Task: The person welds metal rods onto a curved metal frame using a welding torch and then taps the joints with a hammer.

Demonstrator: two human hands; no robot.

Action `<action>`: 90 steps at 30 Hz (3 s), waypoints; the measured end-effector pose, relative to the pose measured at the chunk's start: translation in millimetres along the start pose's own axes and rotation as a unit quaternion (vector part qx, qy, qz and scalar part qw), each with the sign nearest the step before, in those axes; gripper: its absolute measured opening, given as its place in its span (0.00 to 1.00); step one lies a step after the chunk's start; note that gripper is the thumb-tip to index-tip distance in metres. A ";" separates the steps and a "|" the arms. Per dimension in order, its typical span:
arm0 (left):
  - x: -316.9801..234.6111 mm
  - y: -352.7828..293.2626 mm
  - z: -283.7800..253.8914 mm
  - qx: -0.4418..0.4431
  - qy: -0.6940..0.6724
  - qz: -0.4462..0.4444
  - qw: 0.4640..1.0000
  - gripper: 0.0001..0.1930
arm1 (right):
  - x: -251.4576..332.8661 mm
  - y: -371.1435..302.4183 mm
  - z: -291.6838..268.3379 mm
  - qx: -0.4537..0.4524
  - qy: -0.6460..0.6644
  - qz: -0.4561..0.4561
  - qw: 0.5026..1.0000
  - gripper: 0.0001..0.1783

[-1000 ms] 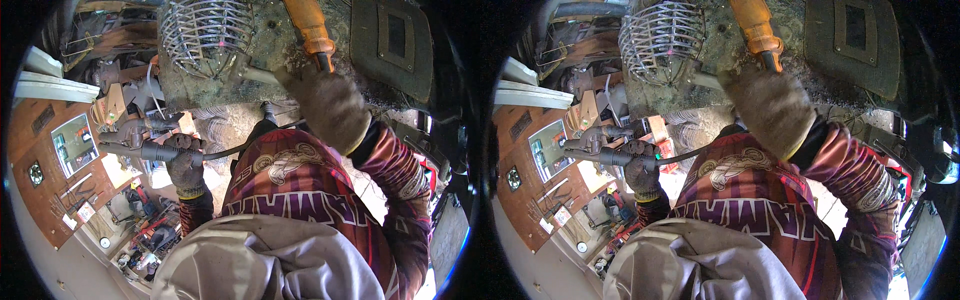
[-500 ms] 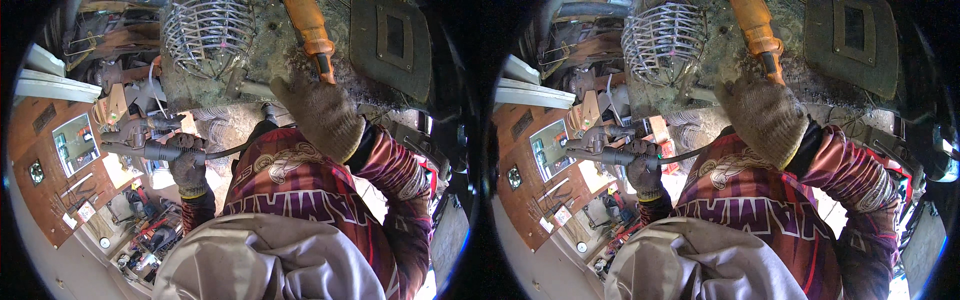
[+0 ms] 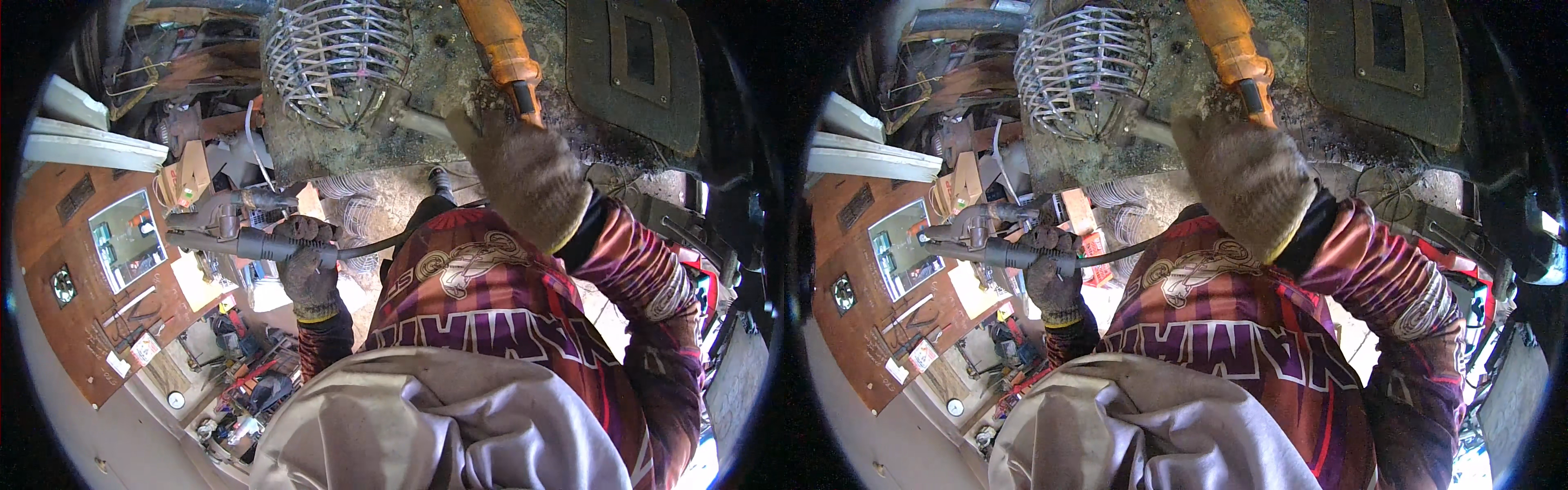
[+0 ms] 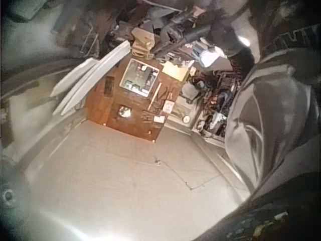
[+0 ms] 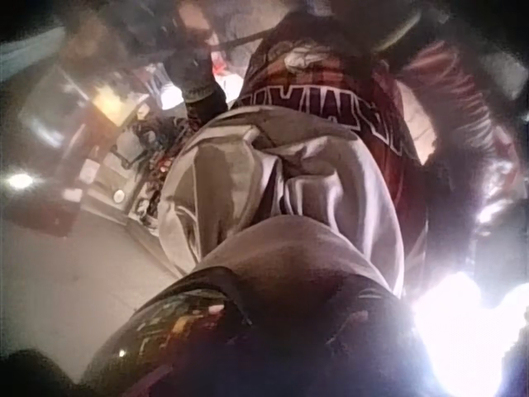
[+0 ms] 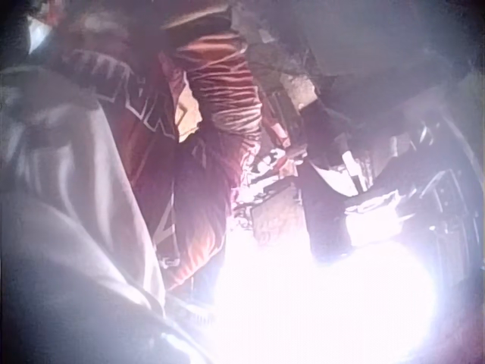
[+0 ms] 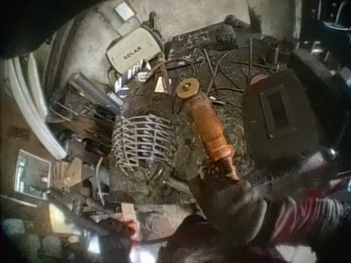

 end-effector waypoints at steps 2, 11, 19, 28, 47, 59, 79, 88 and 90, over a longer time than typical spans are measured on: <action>0.6 0.0 -3.0 0.021 0.004 -0.001 1.000 0.24 | 4.1 -1.2 0.9 -0.004 0.016 -0.006 1.000 0.23; 7.4 1.3 -40.6 0.022 -0.028 -0.023 0.999 0.27 | -1.1 -14.2 -12.0 0.016 0.128 0.000 0.992 0.20; -7.6 4.7 -21.8 0.005 -0.006 0.012 1.000 0.31 | 22.7 -19.8 -45.0 0.093 0.133 0.179 0.970 0.22; -13.2 29.9 -50.1 0.095 -0.022 0.027 0.995 0.30 | 40.0 3.8 27.3 -0.018 -0.005 0.240 0.970 0.25; -33.4 100.6 -131.8 0.288 -0.004 -0.034 0.957 0.26 | 262.4 71.0 129.7 0.005 0.484 0.278 0.830 0.37; -47.8 70.8 -126.9 0.337 -0.010 -0.121 0.934 0.01 | 292.7 79.1 119.3 -0.201 0.395 -0.061 0.894 0.30; -63.3 36.3 -137.0 0.274 0.177 -0.044 0.944 0.18 | 256.0 37.9 -17.6 -0.297 -0.039 0.074 0.951 0.30; -63.0 17.1 -141.9 0.292 0.158 -0.030 0.943 0.29 | 269.7 70.1 -12.9 -0.289 -0.096 -0.105 0.947 0.31; -54.6 16.8 -151.2 0.273 0.207 0.051 0.938 0.30 | 264.9 59.6 -10.5 -0.375 -0.002 -0.043 0.926 0.24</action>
Point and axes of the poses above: each hand's wrist, its own y-axis towards the middle knuckle, its own z-axis out of the palm, x = y × z, the point moved 2 cm from there along y, towards the middle knuckle, and after that the axes turned 6 degrees about y, right-handed, at the moved point
